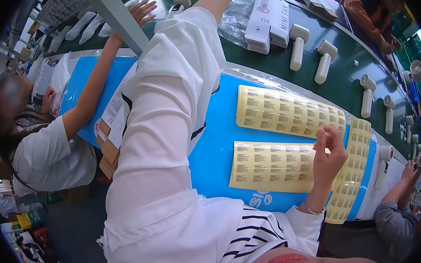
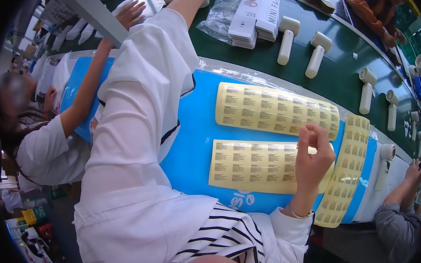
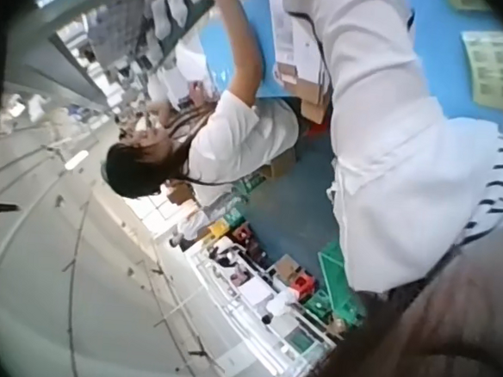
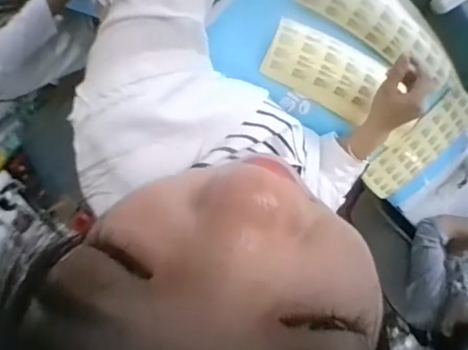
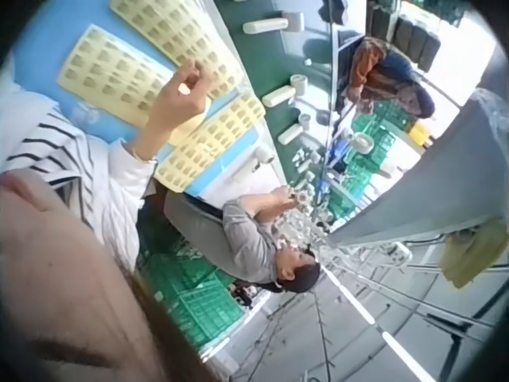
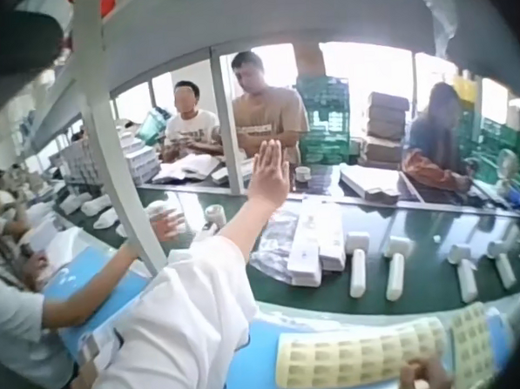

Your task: The person repeatedly picks up portable fans, peels labels from backing sheets, applies the labels onto the fans by hand, and places the labeled fans onto the conveyor table.

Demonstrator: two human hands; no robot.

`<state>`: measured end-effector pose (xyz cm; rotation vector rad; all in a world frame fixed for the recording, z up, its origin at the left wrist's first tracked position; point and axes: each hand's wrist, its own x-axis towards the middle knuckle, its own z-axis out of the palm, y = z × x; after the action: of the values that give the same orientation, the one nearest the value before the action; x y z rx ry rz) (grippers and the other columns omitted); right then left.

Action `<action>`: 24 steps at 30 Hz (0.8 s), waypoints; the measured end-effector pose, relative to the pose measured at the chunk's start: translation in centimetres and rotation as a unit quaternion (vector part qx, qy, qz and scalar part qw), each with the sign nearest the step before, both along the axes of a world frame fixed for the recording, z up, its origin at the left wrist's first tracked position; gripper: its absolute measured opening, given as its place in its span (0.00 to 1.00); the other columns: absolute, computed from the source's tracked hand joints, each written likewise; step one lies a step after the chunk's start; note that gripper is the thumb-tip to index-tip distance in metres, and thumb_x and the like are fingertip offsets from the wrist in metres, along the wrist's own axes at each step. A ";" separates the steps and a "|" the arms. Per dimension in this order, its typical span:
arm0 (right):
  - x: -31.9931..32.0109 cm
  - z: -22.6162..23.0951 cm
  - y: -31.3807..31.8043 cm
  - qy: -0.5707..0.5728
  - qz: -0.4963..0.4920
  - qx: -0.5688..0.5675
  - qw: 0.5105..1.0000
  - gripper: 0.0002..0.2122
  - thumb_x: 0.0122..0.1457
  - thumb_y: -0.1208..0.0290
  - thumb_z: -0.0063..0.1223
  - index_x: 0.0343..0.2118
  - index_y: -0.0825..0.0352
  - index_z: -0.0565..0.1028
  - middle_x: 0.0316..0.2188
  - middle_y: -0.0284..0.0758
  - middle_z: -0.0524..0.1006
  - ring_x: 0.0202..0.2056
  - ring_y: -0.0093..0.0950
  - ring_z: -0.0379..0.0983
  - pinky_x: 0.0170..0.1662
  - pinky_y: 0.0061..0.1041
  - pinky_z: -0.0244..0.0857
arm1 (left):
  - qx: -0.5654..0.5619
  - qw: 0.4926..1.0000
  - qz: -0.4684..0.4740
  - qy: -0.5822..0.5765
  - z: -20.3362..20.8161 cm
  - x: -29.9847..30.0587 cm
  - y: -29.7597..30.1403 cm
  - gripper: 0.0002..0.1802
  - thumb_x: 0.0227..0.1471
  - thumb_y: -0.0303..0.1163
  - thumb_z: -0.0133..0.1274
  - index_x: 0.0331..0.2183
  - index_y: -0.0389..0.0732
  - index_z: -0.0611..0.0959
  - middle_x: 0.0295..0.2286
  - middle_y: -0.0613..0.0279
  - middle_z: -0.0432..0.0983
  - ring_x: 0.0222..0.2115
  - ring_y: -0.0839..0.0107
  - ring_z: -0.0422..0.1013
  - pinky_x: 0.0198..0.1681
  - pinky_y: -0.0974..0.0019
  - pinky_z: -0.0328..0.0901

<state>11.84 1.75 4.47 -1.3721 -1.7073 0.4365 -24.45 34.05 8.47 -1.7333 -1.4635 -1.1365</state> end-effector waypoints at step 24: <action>0.0 -0.2 -0.1 -0.038 0.033 -0.007 0.999 0.04 0.54 0.75 0.54 0.30 0.69 0.75 0.17 0.35 0.75 0.19 0.22 0.72 0.23 0.19 0.63 | -0.362 0.927 0.091 -0.027 -13.2 -2.1 -5.9 0.25 0.57 0.45 0.30 0.53 0.49 0.69 0.55 0.58 0.60 0.56 0.63 0.58 0.59 0.55 0.48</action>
<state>11.89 1.67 4.31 -1.3611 -1.8200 0.4395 -26.59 28.11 -4.69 -1.9661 -2.2128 -0.5668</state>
